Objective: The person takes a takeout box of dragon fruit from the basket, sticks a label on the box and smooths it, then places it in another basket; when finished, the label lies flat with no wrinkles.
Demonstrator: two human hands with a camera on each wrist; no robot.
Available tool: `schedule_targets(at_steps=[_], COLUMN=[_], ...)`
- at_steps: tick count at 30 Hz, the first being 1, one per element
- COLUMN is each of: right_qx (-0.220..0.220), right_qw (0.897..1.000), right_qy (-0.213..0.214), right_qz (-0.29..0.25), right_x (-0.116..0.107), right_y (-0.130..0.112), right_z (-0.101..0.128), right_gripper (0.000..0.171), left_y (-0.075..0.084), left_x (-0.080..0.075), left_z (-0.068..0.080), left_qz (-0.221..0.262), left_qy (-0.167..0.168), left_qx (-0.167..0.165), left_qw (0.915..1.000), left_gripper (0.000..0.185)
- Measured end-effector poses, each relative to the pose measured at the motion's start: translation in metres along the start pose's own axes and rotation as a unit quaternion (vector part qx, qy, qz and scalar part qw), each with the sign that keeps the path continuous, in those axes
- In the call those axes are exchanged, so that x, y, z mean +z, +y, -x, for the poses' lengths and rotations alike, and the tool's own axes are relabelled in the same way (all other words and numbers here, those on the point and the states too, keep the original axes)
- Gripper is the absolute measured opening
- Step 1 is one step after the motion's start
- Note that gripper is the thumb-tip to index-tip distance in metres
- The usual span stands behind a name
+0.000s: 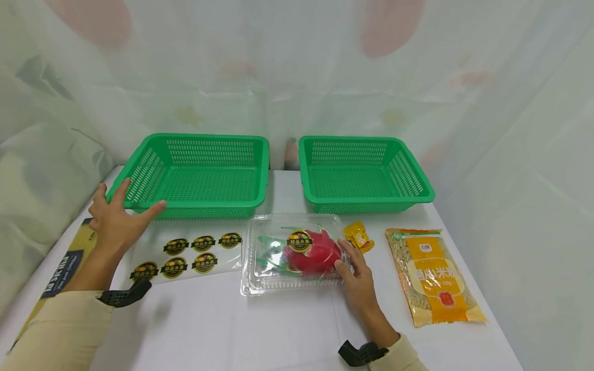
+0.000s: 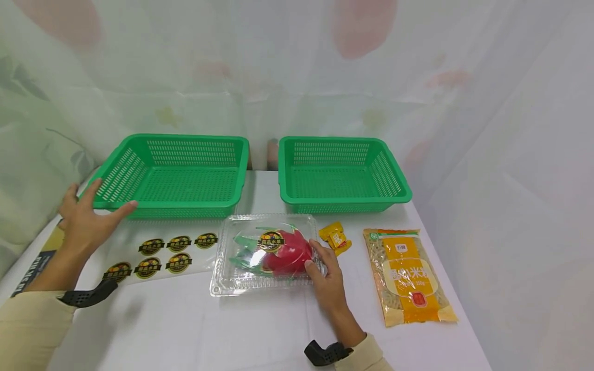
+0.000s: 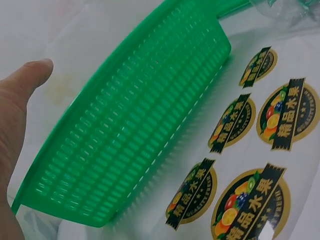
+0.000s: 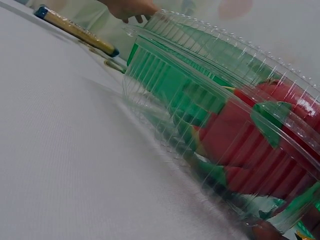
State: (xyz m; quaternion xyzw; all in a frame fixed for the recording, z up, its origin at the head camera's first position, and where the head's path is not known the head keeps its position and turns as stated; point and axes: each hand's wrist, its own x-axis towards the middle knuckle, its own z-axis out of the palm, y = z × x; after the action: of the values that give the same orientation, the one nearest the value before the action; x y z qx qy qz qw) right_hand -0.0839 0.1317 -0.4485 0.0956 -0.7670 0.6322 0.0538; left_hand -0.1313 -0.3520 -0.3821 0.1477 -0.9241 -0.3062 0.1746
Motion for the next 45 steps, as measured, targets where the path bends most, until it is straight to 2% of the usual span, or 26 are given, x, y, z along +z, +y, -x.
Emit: schedule_targets(at_steps=[3,6,8,14,17,23,29,35,45], right_qx=[0.006,0.006,0.005,0.000,-0.005,-0.019,-0.025,-0.016,0.038], right_qw=[1.000,1.000,1.000,1.000,1.000,1.000,1.000,1.000,0.999], right_qy=[0.002,0.002,0.001,-0.003,-0.004,-0.003,-0.003,-0.002,-0.007], right_qz=[0.001,0.001,-0.001,0.003,0.005,0.003,-0.003,-0.014,-0.012], right_x=[0.000,0.000,0.000,0.001,0.001,0.000,0.001,0.001,-0.001], right_y=[0.016,0.020,0.016,-0.015,-0.018,0.014,0.018,0.025,0.022], right_z=[-0.001,-0.001,0.000,0.002,0.001,-0.001,0.000,0.000,-0.001], right_gripper=[0.046,0.046,0.046,0.044,0.044,0.045,0.045,0.045,0.045], left_y=[-0.005,-0.009,-0.011,-0.016,-0.017,-0.026,-0.034,-0.038,-0.037], left_x=[0.001,0.002,0.003,0.002,0.003,0.004,0.006,0.004,0.007], left_z=[-0.005,-0.011,-0.015,-0.024,-0.027,-0.030,-0.030,-0.033,-0.034], left_qz=[-0.007,-0.016,-0.023,-0.035,-0.035,-0.033,-0.048,-0.078,-0.096], left_qy=[-0.012,-0.027,-0.033,-0.042,-0.046,-0.063,-0.074,-0.082,-0.085], left_qx=[0.000,-0.005,-0.009,-0.020,-0.022,-0.022,-0.027,-0.028,-0.031], left_qw=[0.9999,0.9995,0.9992,0.9983,0.9981,0.9972,0.9957,0.9931,0.9912], left_gripper=[0.096,0.097,0.098,0.099,0.100,0.100,0.101,0.104,0.106])
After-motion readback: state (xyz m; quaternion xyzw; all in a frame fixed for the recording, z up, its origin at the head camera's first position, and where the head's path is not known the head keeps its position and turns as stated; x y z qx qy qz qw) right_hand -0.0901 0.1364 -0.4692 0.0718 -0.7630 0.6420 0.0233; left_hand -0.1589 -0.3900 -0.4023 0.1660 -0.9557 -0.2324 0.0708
